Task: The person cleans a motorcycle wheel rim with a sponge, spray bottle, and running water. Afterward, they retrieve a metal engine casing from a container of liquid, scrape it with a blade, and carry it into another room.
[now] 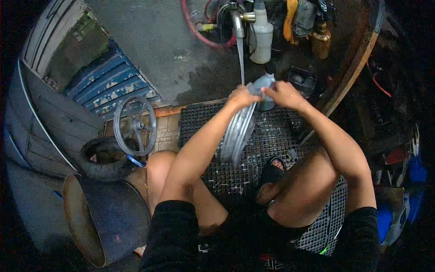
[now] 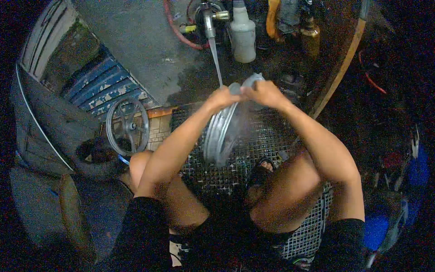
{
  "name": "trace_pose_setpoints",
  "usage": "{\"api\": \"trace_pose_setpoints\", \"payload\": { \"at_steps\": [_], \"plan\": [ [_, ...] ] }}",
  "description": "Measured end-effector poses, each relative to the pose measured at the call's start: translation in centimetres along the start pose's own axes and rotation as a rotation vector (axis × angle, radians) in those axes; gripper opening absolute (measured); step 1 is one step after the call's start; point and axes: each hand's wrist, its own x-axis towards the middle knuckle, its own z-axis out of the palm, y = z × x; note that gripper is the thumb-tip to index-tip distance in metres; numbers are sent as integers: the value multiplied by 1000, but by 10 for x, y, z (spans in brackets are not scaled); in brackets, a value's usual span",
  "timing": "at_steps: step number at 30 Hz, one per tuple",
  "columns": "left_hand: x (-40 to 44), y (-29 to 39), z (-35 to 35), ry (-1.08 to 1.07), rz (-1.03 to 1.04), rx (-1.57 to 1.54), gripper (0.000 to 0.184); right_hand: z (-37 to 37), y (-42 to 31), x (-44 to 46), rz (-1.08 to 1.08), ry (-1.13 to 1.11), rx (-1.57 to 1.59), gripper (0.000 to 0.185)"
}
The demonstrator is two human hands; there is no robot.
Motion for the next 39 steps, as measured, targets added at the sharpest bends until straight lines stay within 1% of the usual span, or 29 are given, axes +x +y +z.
{"api": "trace_pose_setpoints", "payload": {
  "at_steps": [2,4,5,6,8,9,10,12,13,15,16,17,18,20,21,22,24,25,26,28,29,32,33,36,37,39],
  "plan": [
    [23,-12,11,80,-95,-163,77,13,3,-14,235,-308,91,64],
    [46,-24,30,218,-136,-364,60,33,-7,-39,175,-425,495,74],
    [52,-24,35,300,-146,-474,51,58,14,-26,222,-456,539,73],
    [49,-17,32,270,-166,-483,51,50,-9,-40,218,-348,577,65],
    [26,11,20,199,-216,-502,53,73,27,-10,78,-109,215,55],
    [13,24,19,289,-253,-510,51,69,29,-9,179,-31,336,50],
    [24,17,31,371,-259,-609,47,74,39,0,146,68,412,49],
    [35,5,45,305,-118,-620,38,72,53,17,167,164,115,50],
    [20,22,41,455,-198,-391,30,73,64,28,164,166,142,51],
    [14,24,26,183,-182,-432,28,74,72,44,156,208,162,51],
    [12,21,22,46,-173,-450,28,73,71,47,169,199,231,50],
    [9,16,19,-10,-142,-584,26,72,68,51,181,189,300,49],
    [7,9,15,-83,-169,-662,25,71,66,57,189,179,368,49],
    [6,-4,9,-226,-224,-821,23,73,62,67,148,180,294,48],
    [-1,-2,8,-228,-163,-803,20,73,64,72,127,181,255,48],
    [-7,-1,4,-232,-167,-795,20,73,66,78,107,184,214,47],
    [-13,-1,-1,-246,-174,-777,19,73,60,84,135,157,328,48],
    [-11,-6,-1,-283,-142,-715,17,71,55,83,179,157,362,48],
    [-8,-10,-2,-366,-126,-669,18,67,51,81,223,157,395,48],
    [-1,-19,-2,-533,-96,-576,19,58,39,74,206,138,401,49],
    [-2,-21,0,-568,-149,-591,22,55,34,71,198,129,404,49],
    [-14,-3,-4,-538,-88,-408,23,58,43,83,186,101,340,53],
    [-37,22,-23,-469,-63,-302,21,60,44,83,179,114,343,53],
    [-9,5,-11,-247,-11,-499,19,63,43,80,135,124,335,54],
    [-1,4,-12,-181,-65,-497,19,62,42,77,107,111,324,54],
    [-2,8,-19,-126,-14,-343,19,62,49,78,39,85,276,54]
  ]
}}
